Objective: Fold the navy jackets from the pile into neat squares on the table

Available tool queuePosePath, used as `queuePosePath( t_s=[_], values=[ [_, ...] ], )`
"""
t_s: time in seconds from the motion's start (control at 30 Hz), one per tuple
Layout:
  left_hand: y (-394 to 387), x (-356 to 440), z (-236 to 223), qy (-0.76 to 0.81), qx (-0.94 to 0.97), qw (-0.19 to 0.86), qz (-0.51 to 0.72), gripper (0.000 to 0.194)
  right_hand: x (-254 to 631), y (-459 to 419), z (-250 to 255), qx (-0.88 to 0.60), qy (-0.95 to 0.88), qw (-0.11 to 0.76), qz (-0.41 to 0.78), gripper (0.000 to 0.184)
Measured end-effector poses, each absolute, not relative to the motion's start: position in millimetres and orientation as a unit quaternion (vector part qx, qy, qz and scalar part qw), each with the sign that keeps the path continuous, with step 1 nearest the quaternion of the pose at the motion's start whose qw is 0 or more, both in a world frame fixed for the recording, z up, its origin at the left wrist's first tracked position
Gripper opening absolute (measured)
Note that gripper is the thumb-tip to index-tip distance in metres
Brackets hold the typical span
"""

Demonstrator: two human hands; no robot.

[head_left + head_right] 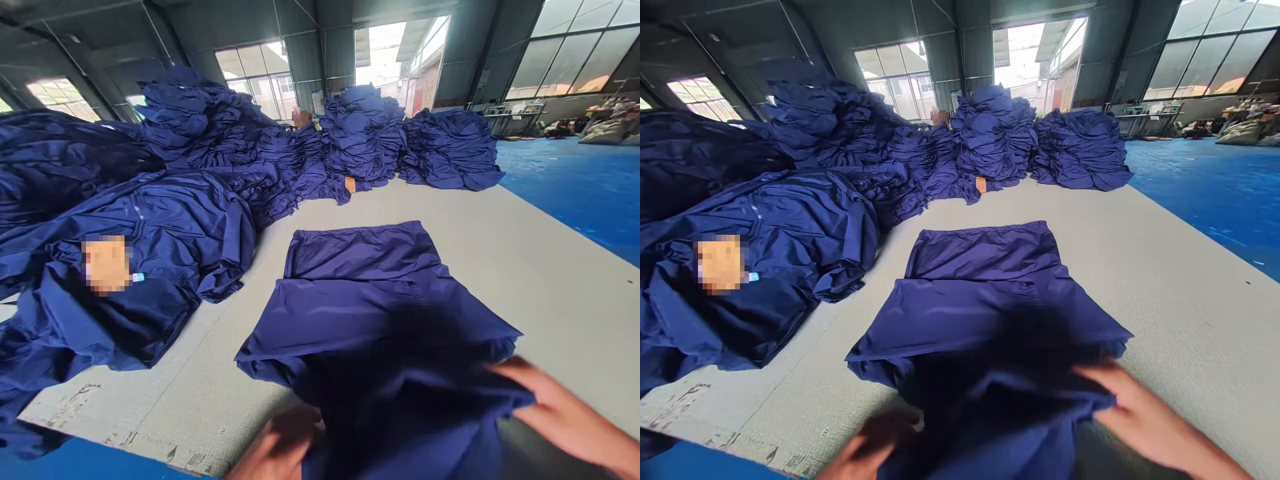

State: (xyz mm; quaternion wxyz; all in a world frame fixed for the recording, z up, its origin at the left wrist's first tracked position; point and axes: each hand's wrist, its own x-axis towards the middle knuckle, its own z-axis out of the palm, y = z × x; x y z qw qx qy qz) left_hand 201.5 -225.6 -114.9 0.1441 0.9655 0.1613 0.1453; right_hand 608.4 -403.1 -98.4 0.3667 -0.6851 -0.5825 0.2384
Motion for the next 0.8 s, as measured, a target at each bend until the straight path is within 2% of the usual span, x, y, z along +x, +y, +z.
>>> queuePosePath(
  t_s=[0.07, 0.13, 0.17, 0.27, 0.37, 0.47, 0.53, 0.67, 0.8],
  values=[
    [-201, 217, -110, 0.247, 0.934, 0.175, 0.19, 0.038, 621, -364, -81, -0.68, -0.537, 0.42, 0.27, 0.037],
    [-164, 241, -103, 0.352, 0.88, 0.222, 0.229, 0.051, 633, -316, -69, -0.674, -0.505, 0.434, 0.321, 0.046],
    [-143, 255, -99, 0.385, 0.86, 0.229, 0.244, 0.053, 638, -292, -66, -0.681, -0.496, 0.441, 0.309, 0.049],
    [-91, 289, -81, 0.423, 0.853, 0.206, 0.224, 0.037, 653, -232, -66, -0.781, -0.495, 0.325, 0.198, 0.051],
    [-71, 309, -59, 0.437, 0.857, 0.159, 0.222, 0.039, 659, -203, -70, -0.82, -0.502, 0.262, 0.085, 0.055],
    [-74, 330, -41, 0.412, 0.888, 0.145, 0.143, 0.04, 653, -192, -71, -0.757, -0.582, 0.271, 0.126, 0.048],
    [-77, 350, -39, 0.408, 0.903, 0.124, 0.052, 0.041, 644, -187, -74, -0.745, -0.606, 0.23, 0.157, 0.048],
    [-69, 391, -66, 0.415, 0.898, 0.121, -0.078, 0.05, 626, -175, -98, -0.76, -0.625, 0.105, 0.142, 0.055],
    [-52, 402, -95, 0.403, 0.899, 0.146, -0.093, 0.044, 628, -168, -121, -0.78, -0.615, 0.063, 0.095, 0.039]
  ],
)
